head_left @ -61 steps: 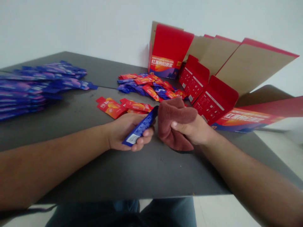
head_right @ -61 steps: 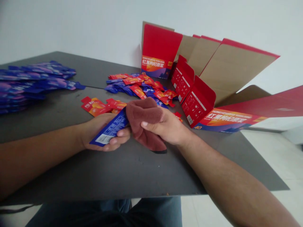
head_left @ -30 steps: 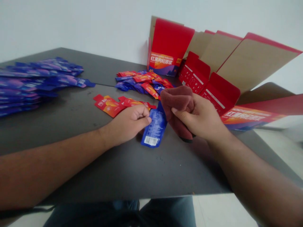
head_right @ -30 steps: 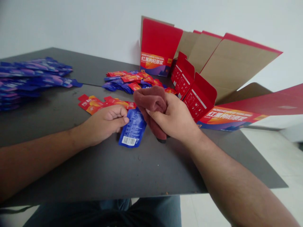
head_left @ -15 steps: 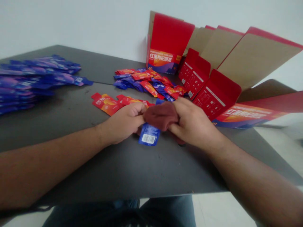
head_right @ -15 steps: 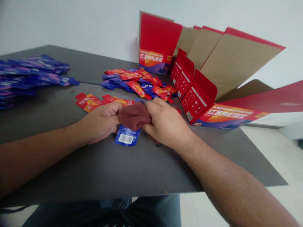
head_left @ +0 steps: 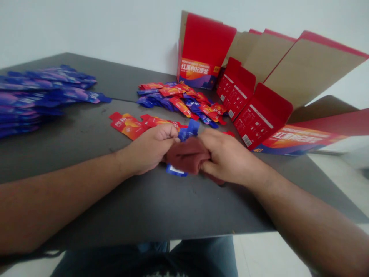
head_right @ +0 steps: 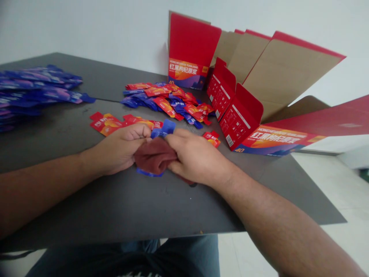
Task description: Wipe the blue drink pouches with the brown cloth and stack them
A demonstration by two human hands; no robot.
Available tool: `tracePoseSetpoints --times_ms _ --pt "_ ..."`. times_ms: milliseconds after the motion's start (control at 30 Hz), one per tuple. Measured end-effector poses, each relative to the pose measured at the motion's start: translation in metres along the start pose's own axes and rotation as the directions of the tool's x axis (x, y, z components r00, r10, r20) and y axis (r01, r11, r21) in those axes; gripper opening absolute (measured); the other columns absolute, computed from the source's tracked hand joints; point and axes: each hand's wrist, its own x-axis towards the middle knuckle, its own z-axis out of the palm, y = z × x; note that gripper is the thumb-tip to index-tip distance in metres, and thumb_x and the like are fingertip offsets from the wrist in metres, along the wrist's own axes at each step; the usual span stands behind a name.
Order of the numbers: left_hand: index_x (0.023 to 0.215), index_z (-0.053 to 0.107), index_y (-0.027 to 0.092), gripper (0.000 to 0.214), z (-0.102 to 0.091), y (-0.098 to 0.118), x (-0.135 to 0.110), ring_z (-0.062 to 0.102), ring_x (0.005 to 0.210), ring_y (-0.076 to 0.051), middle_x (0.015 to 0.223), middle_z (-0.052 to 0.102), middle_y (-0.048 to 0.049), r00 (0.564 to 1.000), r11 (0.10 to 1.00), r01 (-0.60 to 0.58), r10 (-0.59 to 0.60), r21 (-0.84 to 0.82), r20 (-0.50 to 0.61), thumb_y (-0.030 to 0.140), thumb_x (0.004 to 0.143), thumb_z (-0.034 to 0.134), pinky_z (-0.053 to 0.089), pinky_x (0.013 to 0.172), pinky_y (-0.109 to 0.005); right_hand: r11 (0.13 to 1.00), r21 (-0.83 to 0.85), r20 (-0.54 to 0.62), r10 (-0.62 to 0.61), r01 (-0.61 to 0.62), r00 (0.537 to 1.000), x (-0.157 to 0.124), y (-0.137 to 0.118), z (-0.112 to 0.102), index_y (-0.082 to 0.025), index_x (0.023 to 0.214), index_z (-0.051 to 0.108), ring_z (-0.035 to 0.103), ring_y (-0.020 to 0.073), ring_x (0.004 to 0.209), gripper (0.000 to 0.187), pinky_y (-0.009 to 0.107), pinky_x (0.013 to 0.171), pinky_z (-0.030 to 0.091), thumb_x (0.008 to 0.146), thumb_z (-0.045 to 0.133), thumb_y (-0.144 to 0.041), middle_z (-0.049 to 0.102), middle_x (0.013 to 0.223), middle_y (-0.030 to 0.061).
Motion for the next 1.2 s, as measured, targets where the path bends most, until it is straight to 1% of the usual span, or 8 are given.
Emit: tracePoseSetpoints --times_ms 100,200,367,500,600,767,1033,1200 --pt "0.083 0.053 0.022 0.015 0.000 -0.003 0.000 0.052 0.053 -0.011 0.066 0.053 0.0040 0.999 1.000 0.022 -0.021 -0.012 0.041 0.023 0.088 0.068 0.043 0.049 -0.023 0.976 -0.072 -0.262 0.179 -0.204 0.948 0.004 0.017 -0.003 -0.019 0.098 0.065 0.063 0.0265 0.092 0.016 0.038 0.080 0.049 0.082 0.068 -0.022 0.067 0.096 0.0083" --pt "0.082 0.053 0.022 0.014 0.002 -0.002 -0.001 0.051 0.052 -0.011 0.065 0.051 0.0047 1.000 1.000 0.001 0.000 -0.016 0.024 0.022 0.089 0.066 0.044 0.049 -0.023 0.964 -0.034 -0.280 0.245 -0.264 0.928 0.006 0.022 0.001 -0.019 0.108 0.067 0.064 0.0270 0.093 0.023 0.039 0.080 0.049 0.085 0.067 -0.024 0.070 0.102 0.0088" --pt "0.081 0.054 0.020 0.016 0.004 0.003 0.001 0.051 0.054 -0.010 0.067 0.055 0.0029 0.997 0.996 0.024 -0.030 -0.087 -0.075 0.019 0.083 0.070 0.041 0.051 -0.022 0.999 0.046 -0.061 0.014 -0.011 0.998 0.002 -0.002 0.010 -0.019 0.093 0.062 0.061 0.0228 0.090 0.015 0.033 0.077 0.049 0.079 0.067 -0.016 0.064 0.093 0.0059" --pt "0.079 0.055 0.021 0.015 -0.001 -0.001 0.002 0.045 0.052 -0.009 0.064 0.049 0.0041 0.996 0.999 -0.034 0.034 0.002 -0.081 0.021 0.087 0.068 0.034 0.047 -0.021 0.979 0.125 0.169 -0.181 0.161 0.969 -0.001 -0.011 0.007 -0.019 0.100 0.062 0.061 0.0204 0.092 0.016 0.030 0.077 0.048 0.084 0.065 -0.014 0.064 0.100 0.0054" --pt "0.082 0.056 0.021 0.016 -0.003 -0.005 0.002 0.048 0.052 -0.010 0.066 0.052 0.0038 1.000 1.000 -0.015 0.015 -0.009 0.008 0.024 0.086 0.072 0.038 0.049 -0.022 1.000 0.020 0.007 -0.017 0.017 1.000 0.001 0.003 0.003 -0.018 0.095 0.062 0.060 0.0220 0.088 0.014 0.032 0.075 0.047 0.082 0.066 -0.015 0.064 0.096 0.0062" --pt "0.081 0.053 0.021 0.015 0.001 -0.004 0.001 0.047 0.049 -0.009 0.063 0.049 0.0054 1.000 1.000 -0.011 0.011 -0.029 -0.011 0.020 0.089 0.066 0.041 0.047 -0.021 0.969 -0.030 -0.265 0.229 -0.245 0.937 0.007 0.023 0.003 -0.016 0.109 0.067 0.063 0.0266 0.093 0.023 0.038 0.082 0.048 0.087 0.064 -0.023 0.068 0.101 0.0095" --pt "0.081 0.053 0.020 0.015 0.000 0.001 0.002 0.044 0.051 -0.009 0.063 0.049 0.0042 0.994 0.999 -0.028 0.030 0.022 -0.106 0.019 0.087 0.066 0.035 0.047 -0.020 0.988 0.082 0.131 -0.143 0.133 0.981 -0.002 -0.011 0.009 -0.020 0.101 0.066 0.063 0.0207 0.095 0.021 0.030 0.080 0.050 0.081 0.067 -0.015 0.067 0.101 0.0046" --pt "0.084 0.056 0.022 0.016 -0.005 -0.006 0.001 0.047 0.051 -0.010 0.066 0.052 0.0039 1.000 0.993 -0.017 0.016 0.113 0.012 0.025 0.087 0.071 0.036 0.045 -0.021 0.988 -0.100 -0.200 0.095 -0.117 0.975 0.003 0.013 0.002 -0.017 0.097 0.066 0.064 0.0258 0.091 0.017 0.035 0.077 0.049 0.080 0.067 -0.018 0.067 0.097 0.0086"
